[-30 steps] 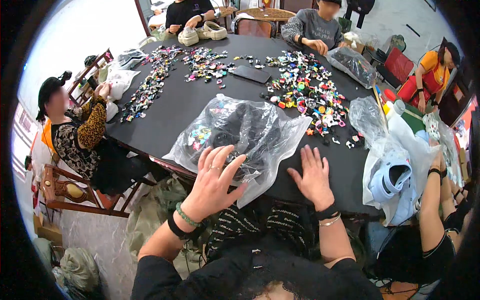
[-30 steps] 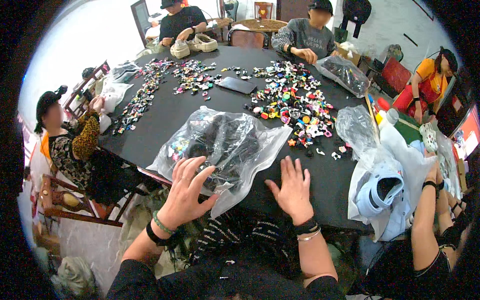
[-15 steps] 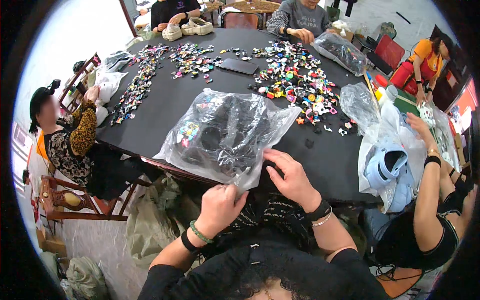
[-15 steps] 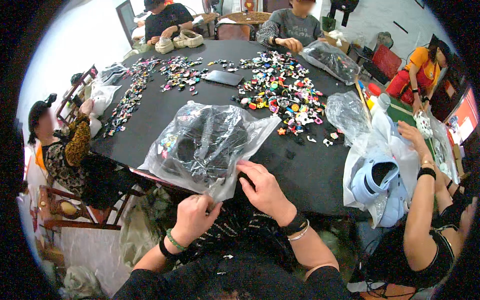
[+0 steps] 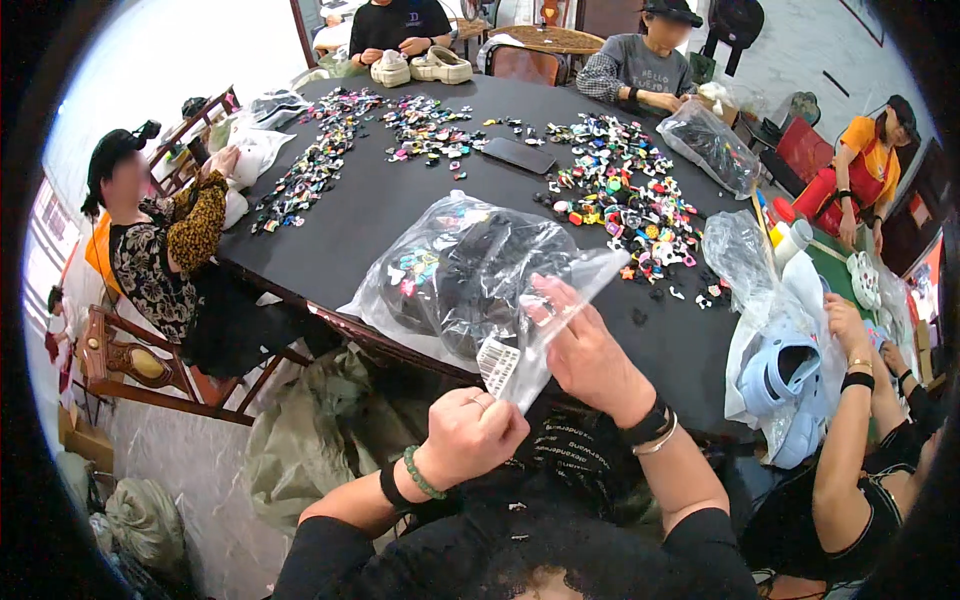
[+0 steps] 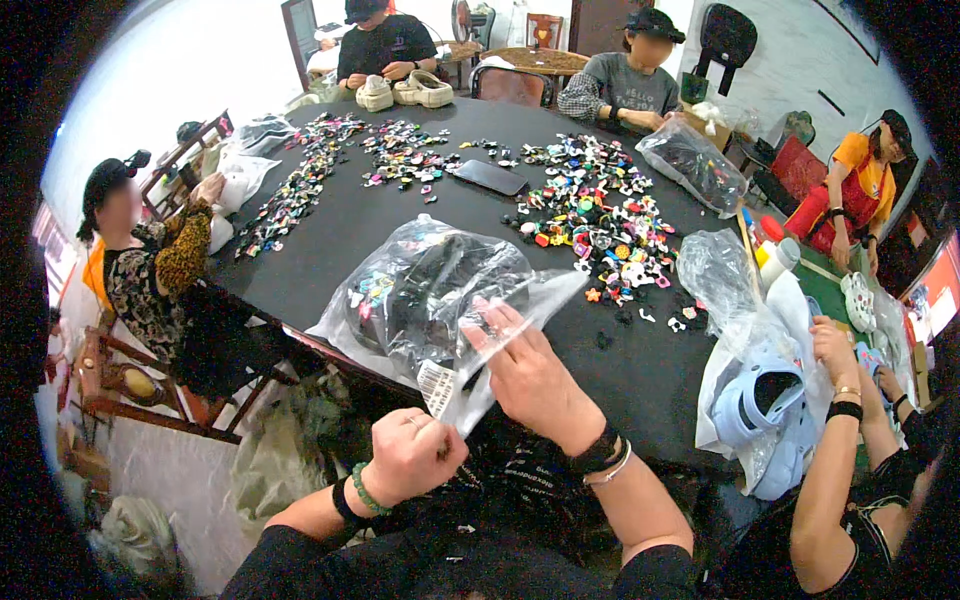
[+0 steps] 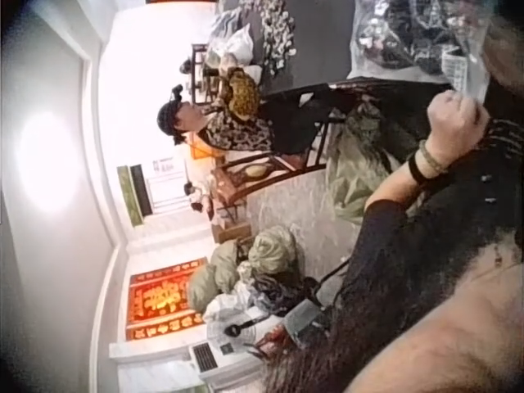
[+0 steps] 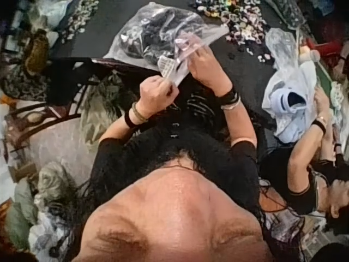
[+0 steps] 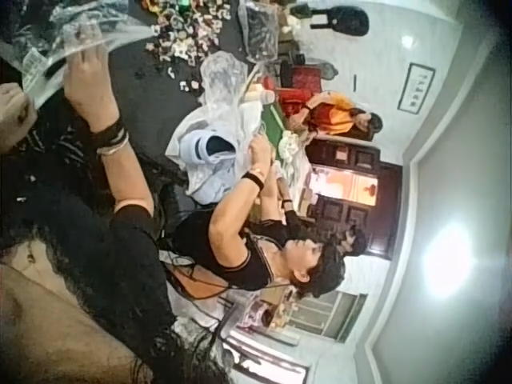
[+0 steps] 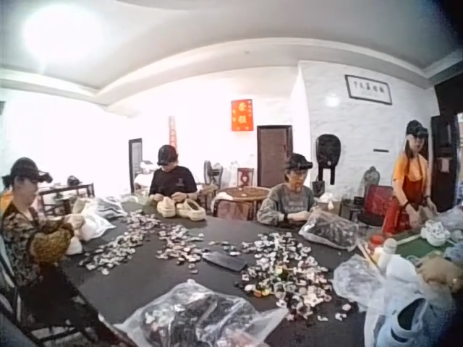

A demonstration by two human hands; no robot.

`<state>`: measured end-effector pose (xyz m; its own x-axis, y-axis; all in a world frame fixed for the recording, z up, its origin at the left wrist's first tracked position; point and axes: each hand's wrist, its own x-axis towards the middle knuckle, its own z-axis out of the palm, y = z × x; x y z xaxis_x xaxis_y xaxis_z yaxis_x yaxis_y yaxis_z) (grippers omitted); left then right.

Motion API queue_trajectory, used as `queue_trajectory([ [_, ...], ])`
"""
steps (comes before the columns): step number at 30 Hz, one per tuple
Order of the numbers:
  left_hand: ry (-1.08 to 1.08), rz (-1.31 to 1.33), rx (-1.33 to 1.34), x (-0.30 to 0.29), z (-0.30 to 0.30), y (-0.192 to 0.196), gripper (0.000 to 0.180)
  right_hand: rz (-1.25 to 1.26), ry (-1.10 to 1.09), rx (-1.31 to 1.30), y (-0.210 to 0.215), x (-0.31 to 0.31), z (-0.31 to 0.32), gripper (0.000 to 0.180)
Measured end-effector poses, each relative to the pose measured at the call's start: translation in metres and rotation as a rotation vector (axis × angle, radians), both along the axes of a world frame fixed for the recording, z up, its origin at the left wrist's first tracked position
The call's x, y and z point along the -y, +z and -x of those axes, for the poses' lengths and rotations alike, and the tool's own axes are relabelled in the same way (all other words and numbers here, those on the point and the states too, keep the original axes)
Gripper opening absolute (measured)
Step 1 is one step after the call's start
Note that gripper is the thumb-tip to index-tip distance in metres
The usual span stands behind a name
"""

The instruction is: The recorder is attaching decorative charms to clogs in a manufacturing environment.

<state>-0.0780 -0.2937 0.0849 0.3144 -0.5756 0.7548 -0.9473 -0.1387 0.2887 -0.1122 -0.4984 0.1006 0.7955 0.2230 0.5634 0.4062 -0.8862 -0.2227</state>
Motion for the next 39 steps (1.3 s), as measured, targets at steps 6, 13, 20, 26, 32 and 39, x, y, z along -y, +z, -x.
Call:
queue_trajectory([
  [6, 0.044, 0.050, 0.059, -0.016, -0.006, 0.002, 0.031, 0.257, -0.118, -0.012, -0.001, 0.010, -0.029, 0.054],
  [13, -0.240, -0.125, 0.051, -0.017, 0.003, -0.010, 0.026, 0.425, -0.023, -0.194, 0.019, 0.014, -0.050, 0.047],
  [20, 0.368, 0.201, -0.197, -0.045, -0.093, 0.004, 0.009, 0.568, -0.150, -0.608, 0.041, 0.002, -0.069, 0.069],
  [26, 0.591, -0.044, -0.337, -0.078, -0.229, -0.013, 0.028, 0.522, -0.058, -0.538, 0.026, 0.007, -0.079, 0.060],
  [32, 0.333, -0.463, -1.135, -0.063, -0.285, -0.019, 0.061, 0.454, 0.057, -0.327, 0.027, 0.006, -0.066, 0.039],
  [39, 0.166, -0.562, -0.999, -0.065, -0.292, -0.031, 0.051, 0.323, 0.164, -0.252, 0.040, 0.003, -0.043, 0.028],
])
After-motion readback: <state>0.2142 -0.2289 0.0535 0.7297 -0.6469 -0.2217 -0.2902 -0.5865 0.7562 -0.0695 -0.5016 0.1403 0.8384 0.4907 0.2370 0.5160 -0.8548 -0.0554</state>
